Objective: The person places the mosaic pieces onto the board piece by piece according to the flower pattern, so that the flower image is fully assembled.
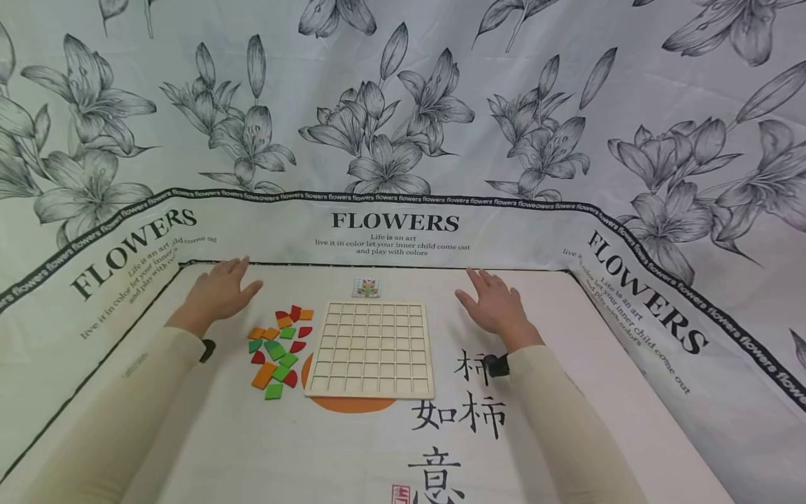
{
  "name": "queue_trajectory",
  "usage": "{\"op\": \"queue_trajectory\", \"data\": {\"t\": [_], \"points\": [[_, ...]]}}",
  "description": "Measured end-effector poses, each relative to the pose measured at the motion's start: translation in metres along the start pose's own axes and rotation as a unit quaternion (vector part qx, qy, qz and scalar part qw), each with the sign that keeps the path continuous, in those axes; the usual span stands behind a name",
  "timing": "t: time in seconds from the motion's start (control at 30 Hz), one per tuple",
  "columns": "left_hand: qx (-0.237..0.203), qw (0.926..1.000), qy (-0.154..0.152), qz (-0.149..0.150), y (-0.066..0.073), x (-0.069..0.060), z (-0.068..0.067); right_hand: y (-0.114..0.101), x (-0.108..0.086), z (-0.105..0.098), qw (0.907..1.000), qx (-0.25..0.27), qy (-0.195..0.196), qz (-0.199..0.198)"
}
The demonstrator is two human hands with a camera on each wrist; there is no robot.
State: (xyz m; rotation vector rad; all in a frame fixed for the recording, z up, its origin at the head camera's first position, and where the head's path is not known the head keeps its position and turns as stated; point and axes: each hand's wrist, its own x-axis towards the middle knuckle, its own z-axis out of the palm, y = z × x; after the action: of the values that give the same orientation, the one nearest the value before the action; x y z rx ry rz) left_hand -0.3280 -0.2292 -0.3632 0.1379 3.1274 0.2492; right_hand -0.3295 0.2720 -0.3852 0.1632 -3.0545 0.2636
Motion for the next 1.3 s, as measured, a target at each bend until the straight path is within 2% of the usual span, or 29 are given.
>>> {"op": "queue_trajectory", "data": {"t": [0.33,0.53,0.7,0.8,1.03,1.3], "points": [[0.015,0.9995,0.025,0.011,0.015,-0.003,0.015,-0.012,-0.007,0.015,0.9997,0.015,-0.004,-0.021],[0.006,0.9996,0.027,0.011,0.022,-0.006,0.024,-0.019,-0.014,0.022,0.9989,0.030,-0.014,-0.034],[-0.007,0.9994,0.027,0.022,0.027,-0.009,0.035,-0.025,-0.019,0.030,0.9981,0.042,-0.031,-0.032],[-0.014,0.9994,0.019,0.026,0.031,-0.010,0.041,-0.027,-0.021,0.034,0.9971,0.052,-0.044,-0.033],[-0.052,0.9985,-0.014,0.010,0.040,-0.009,0.051,-0.031,-0.026,0.041,0.9946,0.065,-0.065,-0.048],[-0.109,0.9932,-0.039,-0.012,0.050,-0.010,0.062,-0.034,-0.030,0.051,0.9898,0.092,-0.083,-0.071]]}}
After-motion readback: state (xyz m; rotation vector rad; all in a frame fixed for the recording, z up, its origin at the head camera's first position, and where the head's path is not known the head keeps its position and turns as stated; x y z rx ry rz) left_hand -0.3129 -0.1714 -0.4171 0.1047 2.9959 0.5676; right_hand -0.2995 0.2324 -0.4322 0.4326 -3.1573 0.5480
